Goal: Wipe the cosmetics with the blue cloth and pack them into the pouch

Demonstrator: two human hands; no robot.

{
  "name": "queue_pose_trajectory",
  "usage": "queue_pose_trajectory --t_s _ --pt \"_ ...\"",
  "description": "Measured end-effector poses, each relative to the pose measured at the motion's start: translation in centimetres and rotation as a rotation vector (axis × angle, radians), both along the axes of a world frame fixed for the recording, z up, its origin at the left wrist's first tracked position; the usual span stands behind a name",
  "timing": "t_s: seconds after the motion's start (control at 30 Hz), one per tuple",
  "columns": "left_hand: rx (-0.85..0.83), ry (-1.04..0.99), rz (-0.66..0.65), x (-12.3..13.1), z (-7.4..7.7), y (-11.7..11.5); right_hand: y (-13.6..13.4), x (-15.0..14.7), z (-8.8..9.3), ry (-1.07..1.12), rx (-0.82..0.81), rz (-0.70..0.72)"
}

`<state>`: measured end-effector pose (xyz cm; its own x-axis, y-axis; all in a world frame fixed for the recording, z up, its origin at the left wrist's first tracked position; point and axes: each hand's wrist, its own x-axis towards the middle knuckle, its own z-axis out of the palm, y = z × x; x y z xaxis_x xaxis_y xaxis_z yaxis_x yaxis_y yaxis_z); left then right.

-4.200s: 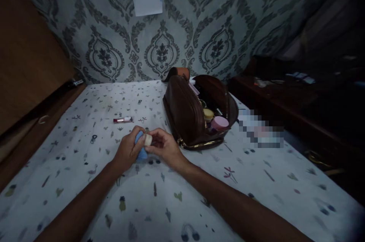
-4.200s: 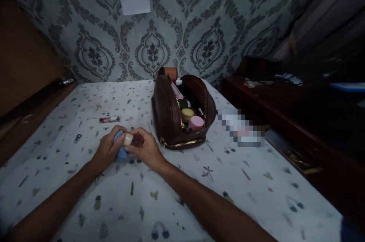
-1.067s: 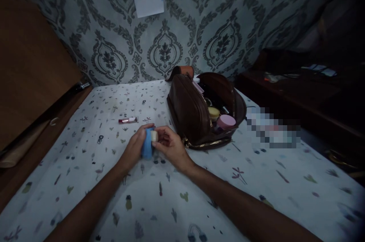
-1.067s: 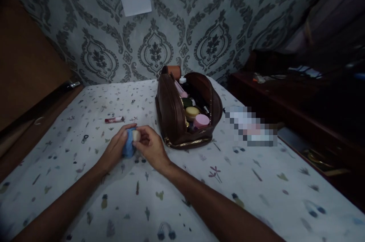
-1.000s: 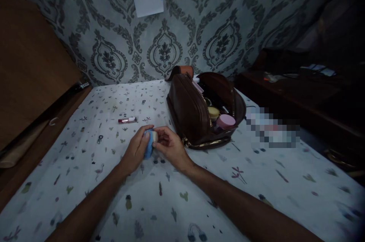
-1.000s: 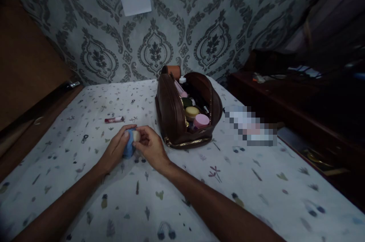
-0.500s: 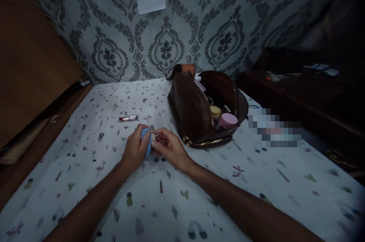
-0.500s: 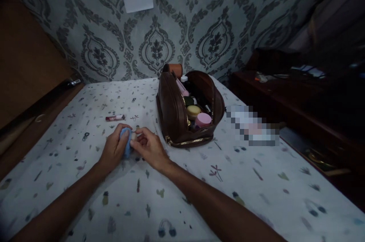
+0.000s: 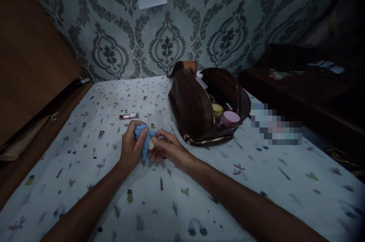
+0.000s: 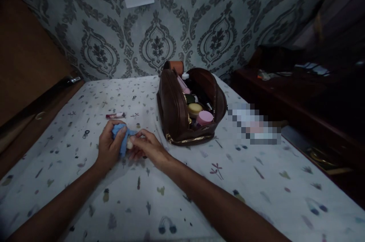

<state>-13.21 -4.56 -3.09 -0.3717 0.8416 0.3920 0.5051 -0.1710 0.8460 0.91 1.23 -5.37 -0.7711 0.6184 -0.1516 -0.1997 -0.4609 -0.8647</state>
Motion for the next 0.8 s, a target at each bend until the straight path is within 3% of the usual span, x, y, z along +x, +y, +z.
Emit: queue_pose_trajectory --t_s 0.17,0.33,0.4,0.63,0.8 --pt "-0.015 -0.343 0.001 -0.38 0.02 0.39 0.09 0.21 0.29 0.051 -0.148 0.038" --pt "-0.081 -0.084 -0.215 -0.45 0.08 0.39 0.30 0.22 0.16 0.085 -0.187 0.004" --pt "-0.115 0.025 -0.243 -0.36 0.12 0.28 0.21 0.11 0.04 0.072 -0.170 0.011" --pt "-0.100 0.061 -0.082 -0.43 0.10 0.55 -0.33 -0.11 0.13 0.074 -0.050 -0.116" --pt "-0.093 0.013 -0.056 -0.47 -0.07 0.46 -0.06 -0.12 0.17 0.082 -0.118 -0.136"
